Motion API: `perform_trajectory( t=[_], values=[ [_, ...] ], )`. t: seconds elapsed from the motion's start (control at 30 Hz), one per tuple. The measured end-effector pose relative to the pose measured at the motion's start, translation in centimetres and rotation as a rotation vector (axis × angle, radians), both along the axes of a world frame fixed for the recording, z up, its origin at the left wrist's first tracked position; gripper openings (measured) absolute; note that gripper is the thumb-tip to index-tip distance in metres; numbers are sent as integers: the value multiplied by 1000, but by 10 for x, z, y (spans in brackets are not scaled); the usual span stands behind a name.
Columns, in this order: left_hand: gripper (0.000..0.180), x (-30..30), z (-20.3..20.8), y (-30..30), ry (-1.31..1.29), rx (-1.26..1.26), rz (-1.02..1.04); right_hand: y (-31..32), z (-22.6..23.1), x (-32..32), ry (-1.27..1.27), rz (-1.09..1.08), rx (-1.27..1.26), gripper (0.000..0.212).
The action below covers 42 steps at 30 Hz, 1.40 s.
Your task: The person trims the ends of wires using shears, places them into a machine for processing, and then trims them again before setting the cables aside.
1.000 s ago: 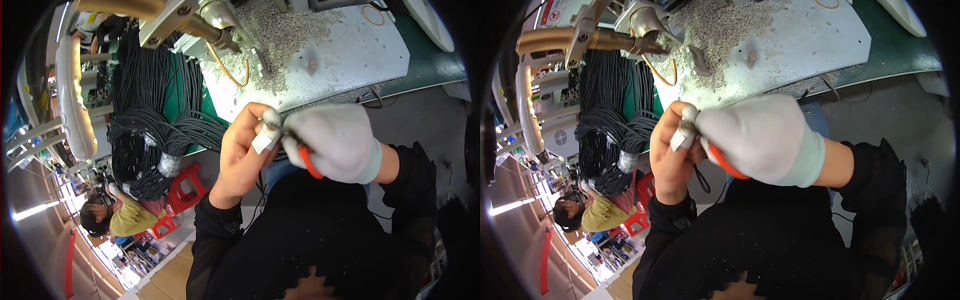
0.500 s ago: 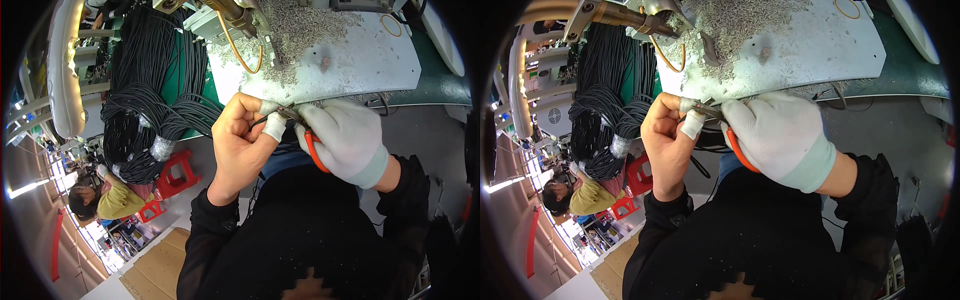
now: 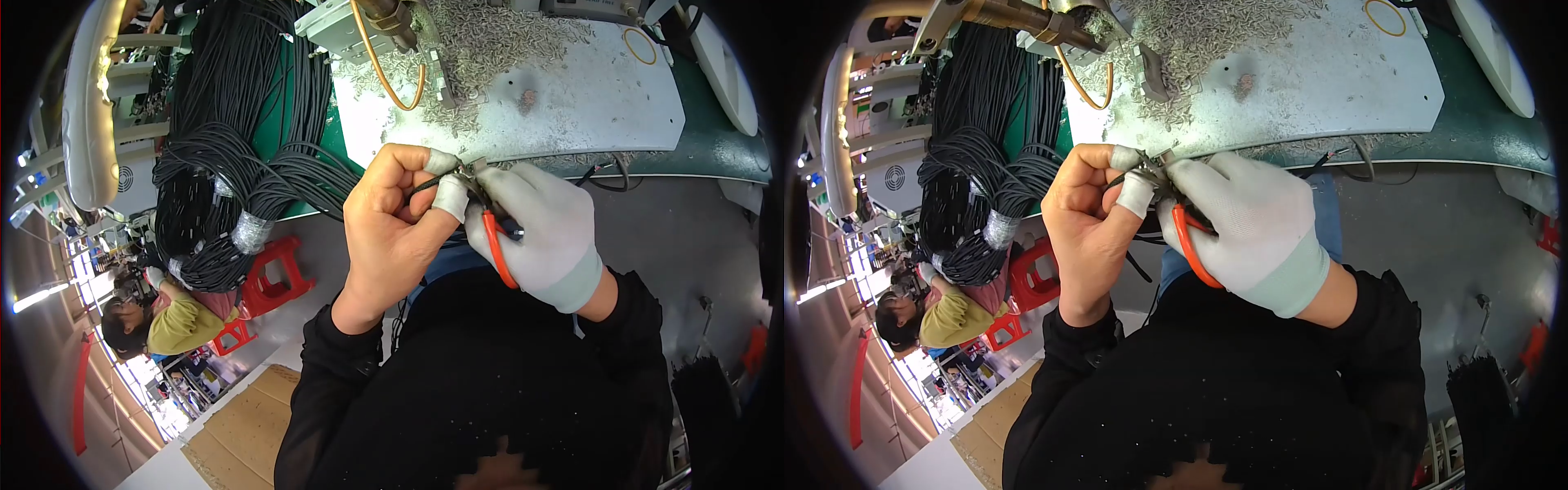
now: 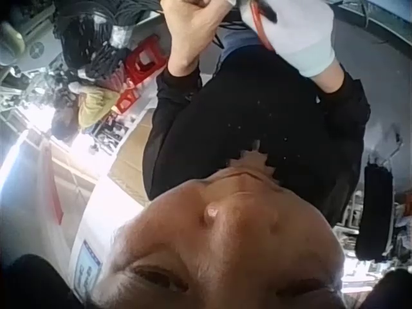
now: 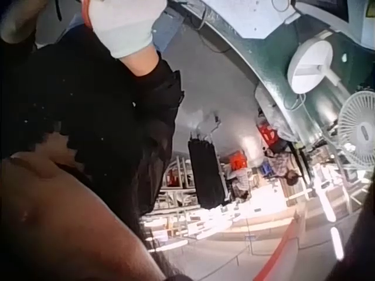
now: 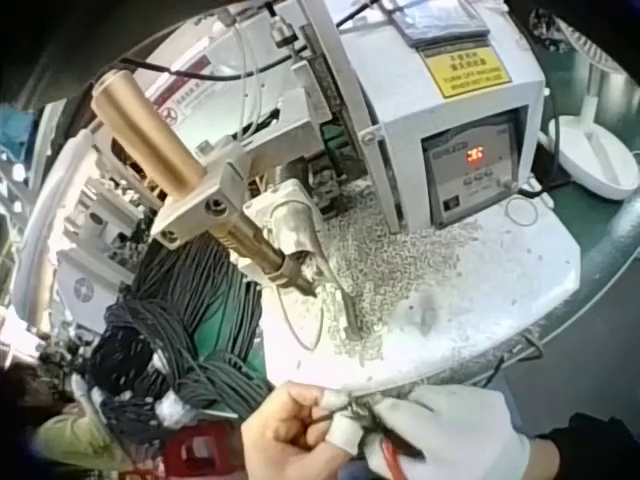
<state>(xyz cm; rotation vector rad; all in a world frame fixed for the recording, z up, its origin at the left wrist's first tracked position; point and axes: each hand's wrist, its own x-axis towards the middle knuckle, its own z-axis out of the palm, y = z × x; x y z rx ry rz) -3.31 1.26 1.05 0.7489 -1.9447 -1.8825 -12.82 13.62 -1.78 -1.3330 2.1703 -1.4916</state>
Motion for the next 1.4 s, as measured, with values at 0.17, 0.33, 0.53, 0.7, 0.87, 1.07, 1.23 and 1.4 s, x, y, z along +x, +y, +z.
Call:
perform_trajectory(
  t=[0.17,0.33,0.53,0.7,0.87,1.07,1.23,1.4],
  values=[
    [18,1,-3,-3,-22,29,-9,0,4,5,-159,12,46,12],
    [13,6,-17,-29,-75,-11,-9,8,-3,0,-366,104,75,17],
    [8,-29,-18,-95,-94,129,-159,-18,19,-73,-606,170,172,26],
    [14,-53,-26,-118,-120,146,-354,-61,14,-102,-709,232,244,31],
    [15,-62,-21,-110,-94,57,-298,-71,-21,-112,-906,401,146,27],
    [16,-61,-14,-128,-237,-447,-387,-77,-7,-112,-632,383,119,28],
    [20,-62,-7,-124,-372,-639,-422,-76,-15,-112,-425,449,-65,28],
    [24,-58,2,-125,-449,-891,-577,-78,-19,-110,-496,426,-57,30]
  ],
)
